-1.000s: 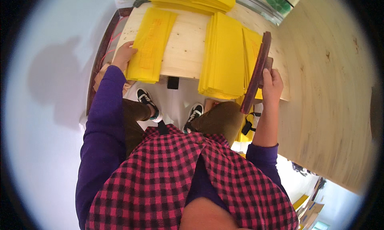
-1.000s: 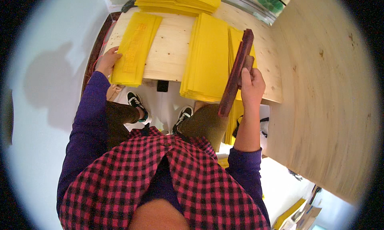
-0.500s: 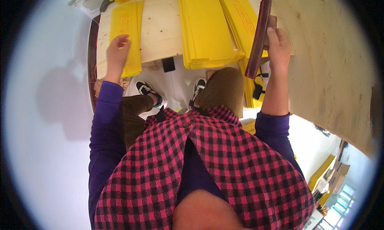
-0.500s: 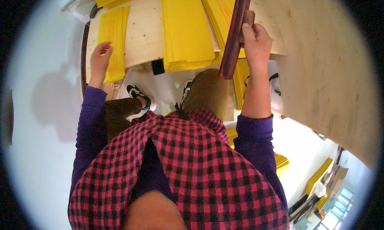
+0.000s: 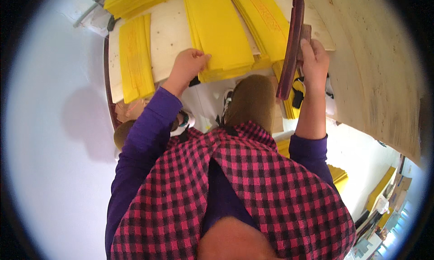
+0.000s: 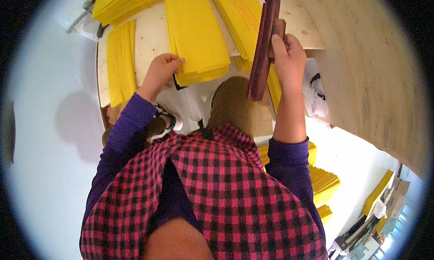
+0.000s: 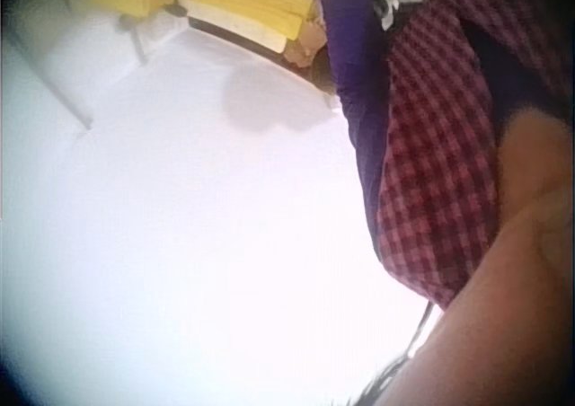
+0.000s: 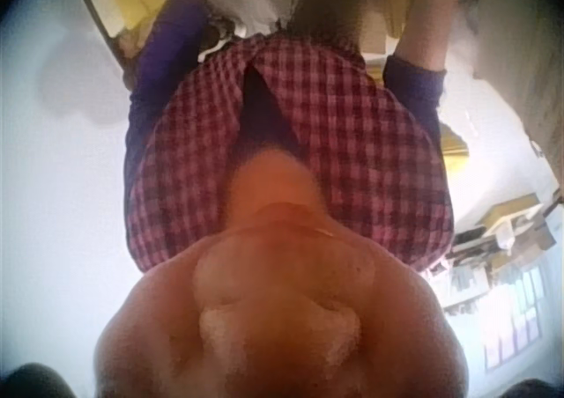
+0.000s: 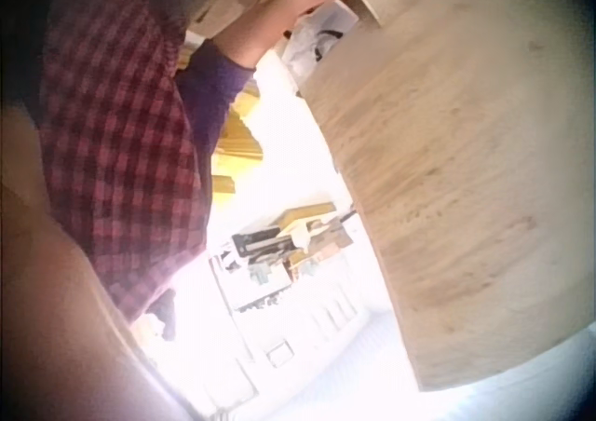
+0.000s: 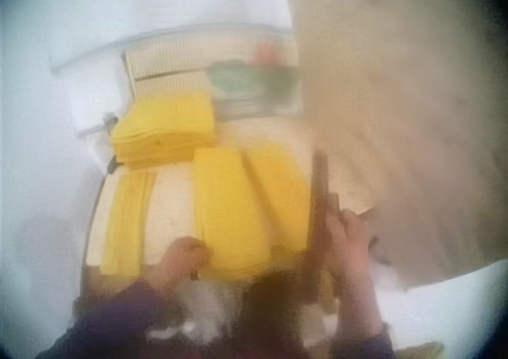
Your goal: The person folds yellow papers on a wooden table, aligns them into neat stacks, and secures each stack with a rubber band. The person uses a wooden block to press and flatten the stacks during folding.
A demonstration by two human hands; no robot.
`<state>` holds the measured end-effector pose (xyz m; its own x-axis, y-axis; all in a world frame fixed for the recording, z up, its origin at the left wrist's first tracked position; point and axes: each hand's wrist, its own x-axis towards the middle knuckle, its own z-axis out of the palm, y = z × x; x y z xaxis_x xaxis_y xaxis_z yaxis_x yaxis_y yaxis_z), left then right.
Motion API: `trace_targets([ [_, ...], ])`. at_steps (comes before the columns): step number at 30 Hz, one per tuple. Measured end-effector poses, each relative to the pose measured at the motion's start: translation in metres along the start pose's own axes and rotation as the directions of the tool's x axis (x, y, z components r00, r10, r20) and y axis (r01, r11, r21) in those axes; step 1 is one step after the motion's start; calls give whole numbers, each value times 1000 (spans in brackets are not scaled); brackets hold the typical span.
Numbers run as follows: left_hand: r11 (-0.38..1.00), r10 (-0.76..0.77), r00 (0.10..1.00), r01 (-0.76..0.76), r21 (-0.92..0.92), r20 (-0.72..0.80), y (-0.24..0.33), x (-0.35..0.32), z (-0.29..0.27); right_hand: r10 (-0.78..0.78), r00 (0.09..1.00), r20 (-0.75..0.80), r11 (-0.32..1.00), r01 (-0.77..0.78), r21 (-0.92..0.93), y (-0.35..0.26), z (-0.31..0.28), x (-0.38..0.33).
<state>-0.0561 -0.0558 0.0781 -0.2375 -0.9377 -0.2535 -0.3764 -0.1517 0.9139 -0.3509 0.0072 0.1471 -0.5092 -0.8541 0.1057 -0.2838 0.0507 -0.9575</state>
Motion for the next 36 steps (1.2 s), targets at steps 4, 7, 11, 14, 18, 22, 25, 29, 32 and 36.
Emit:
trace_targets([
  [4, 998, -53, 998, 52, 38, 27, 12, 10, 5, 1, 999, 45, 998, -3, 62, 5, -2, 2],
  [7, 986, -65, 998, 67, -151, 21, 16, 8, 4, -39, 999, 12, 999, 39, 5, 7, -3, 5],
  [11, 921, -166, 984, 176, -347, 57, 12, -6, -5, -1, 999, 40, 996, -3, 86, 10, -6, 6],
  [14, 859, -218, 972, 236, -454, 92, 5, -17, -6, -17, 999, 48, 996, 12, 93, 11, -6, 6],
  [18, 819, -225, 962, 272, -506, 153, -4, -22, -9, -63, 997, 36, 995, 60, 75, 9, -2, 6],
  [22, 792, -244, 946, 323, -518, 216, -12, -27, -8, -47, 997, 64, 993, 40, 108, 4, 1, 7],
  [25, 763, -204, 956, 290, -577, 210, -14, -35, -4, -65, 995, 76, 994, 58, 90, -2, 3, 8],
  [29, 798, -203, 952, 295, -525, 227, -12, -40, -1, -85, 993, 87, 996, 85, 7, -9, 13, 13],
  [32, 819, -218, 949, 305, -486, 229, -10, -39, 0, -78, 985, 153, 997, 78, 5, -15, 25, 20],
  [36, 812, -219, 948, 308, -496, 230, -8, -39, 2, -132, 970, 203, 988, 145, -51, -21, 47, 26],
])
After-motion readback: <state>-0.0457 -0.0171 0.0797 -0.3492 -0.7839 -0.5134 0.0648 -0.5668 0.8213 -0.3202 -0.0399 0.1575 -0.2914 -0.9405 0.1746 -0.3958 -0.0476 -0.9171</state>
